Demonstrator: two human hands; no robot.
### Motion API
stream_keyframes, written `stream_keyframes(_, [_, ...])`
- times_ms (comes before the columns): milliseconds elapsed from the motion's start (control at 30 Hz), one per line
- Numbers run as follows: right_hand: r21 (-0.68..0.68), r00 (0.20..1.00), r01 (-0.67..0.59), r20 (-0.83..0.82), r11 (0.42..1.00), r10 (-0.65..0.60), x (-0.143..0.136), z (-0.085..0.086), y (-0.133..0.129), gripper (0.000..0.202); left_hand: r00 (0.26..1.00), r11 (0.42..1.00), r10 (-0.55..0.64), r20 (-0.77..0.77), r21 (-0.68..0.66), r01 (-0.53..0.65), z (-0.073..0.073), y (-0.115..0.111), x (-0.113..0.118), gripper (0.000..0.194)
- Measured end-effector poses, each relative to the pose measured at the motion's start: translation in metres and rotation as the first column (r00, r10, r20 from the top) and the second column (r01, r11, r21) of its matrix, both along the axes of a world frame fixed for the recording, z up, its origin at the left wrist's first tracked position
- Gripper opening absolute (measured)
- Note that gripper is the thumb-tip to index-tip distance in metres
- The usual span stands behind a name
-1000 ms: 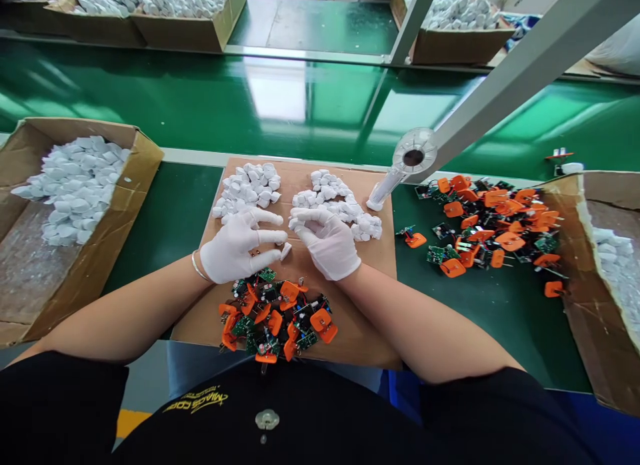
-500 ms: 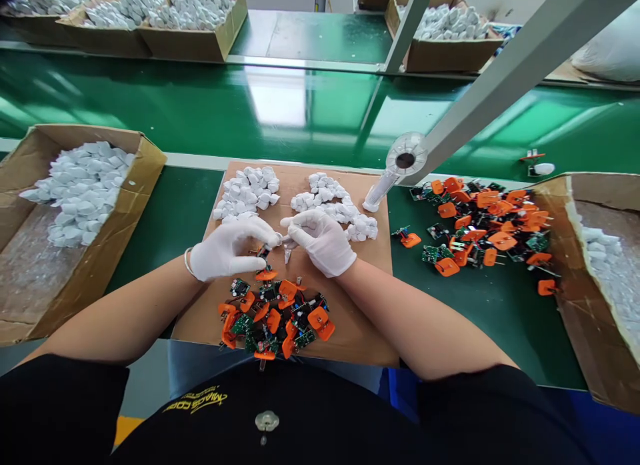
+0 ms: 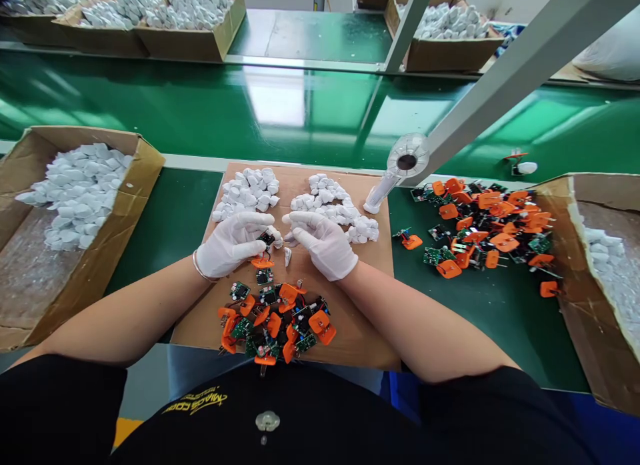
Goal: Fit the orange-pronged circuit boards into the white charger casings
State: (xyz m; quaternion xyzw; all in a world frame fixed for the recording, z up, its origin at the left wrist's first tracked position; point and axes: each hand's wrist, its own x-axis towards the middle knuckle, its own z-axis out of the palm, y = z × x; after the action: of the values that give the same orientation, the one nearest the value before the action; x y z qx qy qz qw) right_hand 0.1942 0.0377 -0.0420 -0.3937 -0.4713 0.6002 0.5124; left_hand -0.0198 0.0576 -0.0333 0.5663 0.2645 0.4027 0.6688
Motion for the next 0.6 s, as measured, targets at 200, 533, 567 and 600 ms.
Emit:
stream_keyframes(200, [-0.003, 0.998, -0.031, 0.051, 1.0, 0.031, 0.001, -0.004, -0.002, 0.033, 0.998, 0.998, 0.061, -0.009, 0.01, -0.061, 0.004, -0.003, 0.001, 0.029])
stream_keyframes(533, [0.281, 0.365, -0.462, 0.925, 0.842, -0.108, 0.005, 0.01, -0.013, 0.014, 0.975, 0.977, 0.148, -0.167, -0.125, -0.17, 0.004, 0.001, -0.005, 0.035])
stream_keyframes(567, [0.261, 0.335, -0.474, 0.937, 0.841, -0.102, 0.004, 0.01, -0.013, 0.011, 0.943, 0.975, 0.182, -0.278, -0.075, -0.21, 0.004, 0.001, -0.005, 0.038])
stream_keyframes(600, [0.264, 0.333, -0.477, 0.937, 0.839, -0.105, 0.004, 0.008, -0.013, 0.009, 0.897, 0.971, 0.214, -0.388, -0.012, -0.237, 0.004, 0.002, -0.005, 0.04])
